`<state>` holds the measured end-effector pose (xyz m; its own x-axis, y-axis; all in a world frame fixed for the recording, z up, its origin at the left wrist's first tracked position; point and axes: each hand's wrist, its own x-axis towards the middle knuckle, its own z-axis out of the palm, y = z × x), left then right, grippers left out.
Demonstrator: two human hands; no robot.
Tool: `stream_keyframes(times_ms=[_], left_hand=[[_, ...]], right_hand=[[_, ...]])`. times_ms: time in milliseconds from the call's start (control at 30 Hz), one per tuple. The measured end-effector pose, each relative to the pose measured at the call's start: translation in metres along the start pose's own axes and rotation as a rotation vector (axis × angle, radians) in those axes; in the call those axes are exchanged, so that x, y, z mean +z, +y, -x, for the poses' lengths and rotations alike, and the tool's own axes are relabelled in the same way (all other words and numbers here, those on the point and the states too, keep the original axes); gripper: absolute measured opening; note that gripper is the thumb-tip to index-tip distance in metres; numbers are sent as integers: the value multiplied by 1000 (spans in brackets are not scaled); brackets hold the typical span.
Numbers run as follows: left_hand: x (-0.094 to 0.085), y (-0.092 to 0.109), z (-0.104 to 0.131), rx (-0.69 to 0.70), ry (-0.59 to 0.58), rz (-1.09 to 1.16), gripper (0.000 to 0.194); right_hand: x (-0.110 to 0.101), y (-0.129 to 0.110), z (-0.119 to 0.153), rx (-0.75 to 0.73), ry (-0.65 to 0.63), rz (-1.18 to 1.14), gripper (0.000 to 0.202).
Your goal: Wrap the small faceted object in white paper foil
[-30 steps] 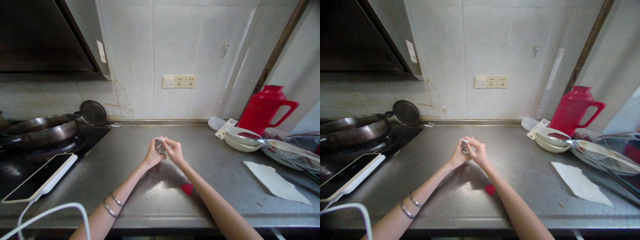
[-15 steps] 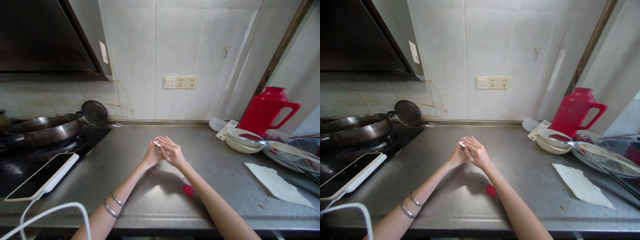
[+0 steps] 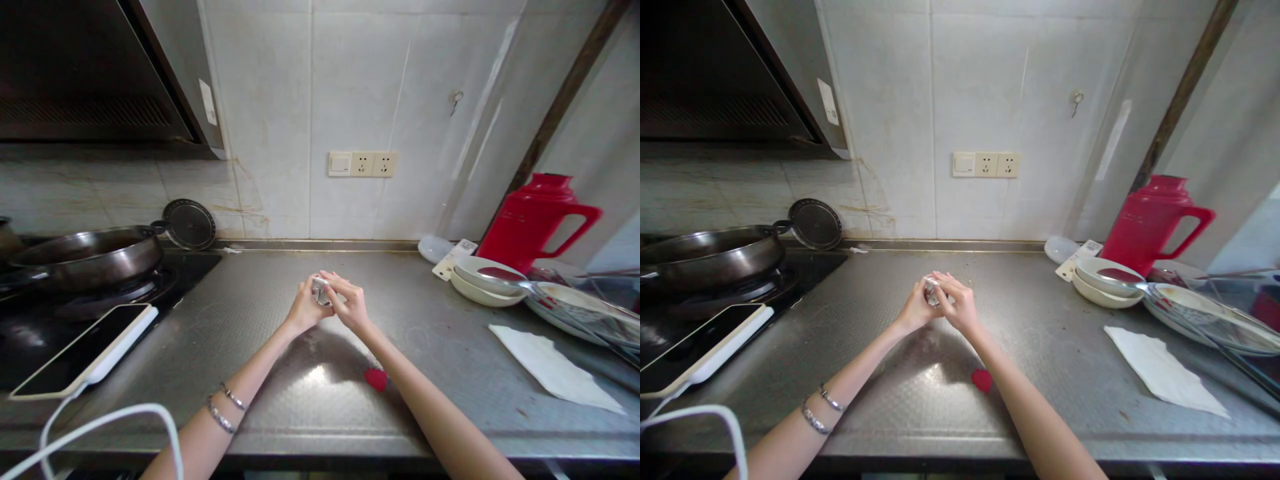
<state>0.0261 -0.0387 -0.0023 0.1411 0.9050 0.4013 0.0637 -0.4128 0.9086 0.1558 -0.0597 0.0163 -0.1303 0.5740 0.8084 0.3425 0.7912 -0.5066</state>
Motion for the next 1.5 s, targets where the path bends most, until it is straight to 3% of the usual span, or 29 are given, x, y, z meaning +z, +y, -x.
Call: stream_keyframes(times_ms=[133, 267, 333, 500, 733, 933, 1067, 1333, 1500], left_hand=[[1, 10, 3, -128, -6, 56, 72], [-2, 21, 5, -252, -66, 137, 65], [-1, 23, 6, -248, -89, 164, 66], [2, 22, 7, -253, -111, 181, 67], [0, 22, 6, -237, -85, 173, 65], [0, 26, 8, -227, -77, 175, 66], [0, 24, 6, -195, -64, 133, 67], [-2, 1, 0, -52, -16, 7, 70], [-4, -6, -1, -46, 35, -16, 94]], right_hand=[[-4, 2, -3, 203, 111, -104, 23], [-4, -3, -4, 106, 93, -139, 21], [-3, -4, -3, 87, 77, -135, 22], [-4, 0, -4, 231, 130, -143, 23], [-6, -2, -4, 147, 110, -189, 19], [-7, 3, -6, 359, 172, -225, 23], [-5, 5, -6, 406, 202, -299, 24], [1, 5, -7, 468, -2, -460, 33], [3, 4, -8, 481, -59, -516, 40]])
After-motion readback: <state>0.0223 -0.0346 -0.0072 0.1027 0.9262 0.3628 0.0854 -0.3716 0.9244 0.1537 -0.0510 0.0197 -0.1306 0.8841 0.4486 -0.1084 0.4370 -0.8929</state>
